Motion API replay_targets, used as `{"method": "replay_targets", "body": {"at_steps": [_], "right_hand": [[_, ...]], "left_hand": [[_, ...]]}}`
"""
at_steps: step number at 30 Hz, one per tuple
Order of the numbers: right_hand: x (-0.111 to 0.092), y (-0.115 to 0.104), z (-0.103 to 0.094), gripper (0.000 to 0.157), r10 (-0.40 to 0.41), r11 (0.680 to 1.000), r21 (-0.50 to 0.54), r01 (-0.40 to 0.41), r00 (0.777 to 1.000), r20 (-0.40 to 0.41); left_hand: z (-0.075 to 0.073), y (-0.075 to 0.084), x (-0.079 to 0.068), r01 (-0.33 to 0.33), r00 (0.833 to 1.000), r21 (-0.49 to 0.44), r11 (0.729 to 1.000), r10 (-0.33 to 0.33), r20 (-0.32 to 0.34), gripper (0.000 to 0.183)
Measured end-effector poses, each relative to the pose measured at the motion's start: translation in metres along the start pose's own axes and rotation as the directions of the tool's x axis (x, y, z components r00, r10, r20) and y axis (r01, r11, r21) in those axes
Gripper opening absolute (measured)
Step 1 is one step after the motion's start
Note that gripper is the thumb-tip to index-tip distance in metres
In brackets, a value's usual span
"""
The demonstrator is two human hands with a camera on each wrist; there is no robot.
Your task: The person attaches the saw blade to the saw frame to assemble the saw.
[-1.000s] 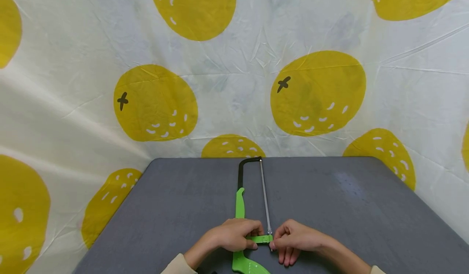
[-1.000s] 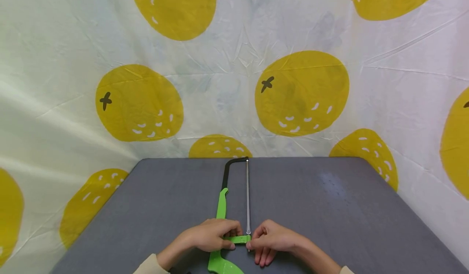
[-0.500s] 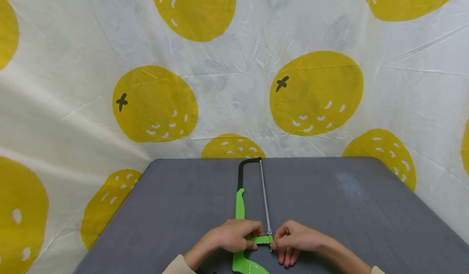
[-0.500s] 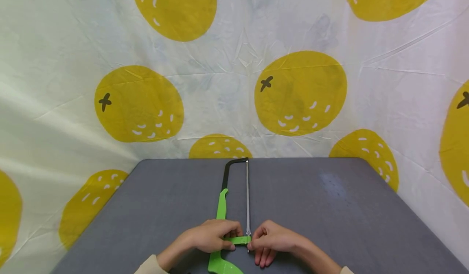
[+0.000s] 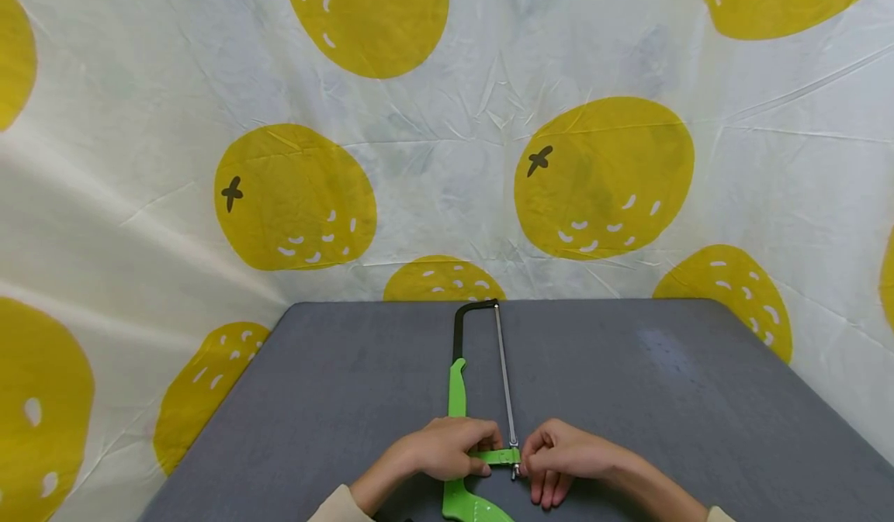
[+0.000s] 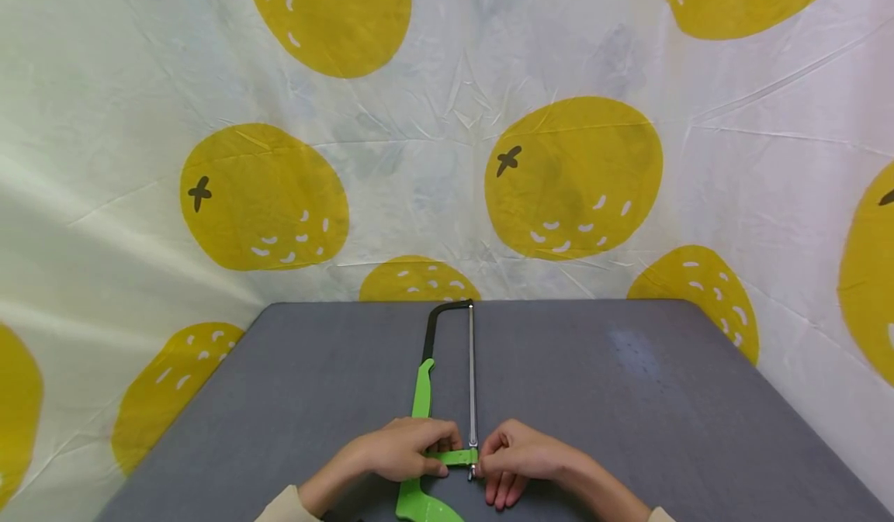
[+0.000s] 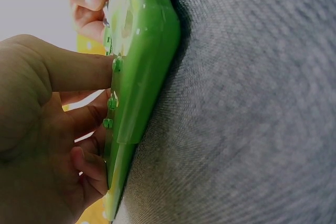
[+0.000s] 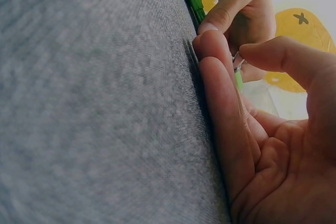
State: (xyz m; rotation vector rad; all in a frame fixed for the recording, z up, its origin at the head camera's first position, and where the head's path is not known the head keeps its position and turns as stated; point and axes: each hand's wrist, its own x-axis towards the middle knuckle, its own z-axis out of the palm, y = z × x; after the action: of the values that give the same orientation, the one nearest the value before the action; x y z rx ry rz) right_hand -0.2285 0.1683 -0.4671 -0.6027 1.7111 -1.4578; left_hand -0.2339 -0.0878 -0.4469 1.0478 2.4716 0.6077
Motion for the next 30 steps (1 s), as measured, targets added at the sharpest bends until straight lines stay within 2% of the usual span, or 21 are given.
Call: {"method": "replay_targets", "body": {"at_steps": [14,30], "right_hand": [[-0.0004,-0.0002,0.0023,0.022,-0.008,1.000,-0.010,0.008,1.000,-0.020],[-0.0014,0.0009,0.0005,0.018,-0.030,0.999,0.014,0.030,0.999,0.024]], "left_hand": [[0.0031,-0.0044,0.0016,-0.019,0.999,0.030,0.999,0.020,-0.026,0.017],[0.0034,-0.0044,0.0018,-0.008,1.000,0.016,1.000,0.008,-0.023,0.019]]}}
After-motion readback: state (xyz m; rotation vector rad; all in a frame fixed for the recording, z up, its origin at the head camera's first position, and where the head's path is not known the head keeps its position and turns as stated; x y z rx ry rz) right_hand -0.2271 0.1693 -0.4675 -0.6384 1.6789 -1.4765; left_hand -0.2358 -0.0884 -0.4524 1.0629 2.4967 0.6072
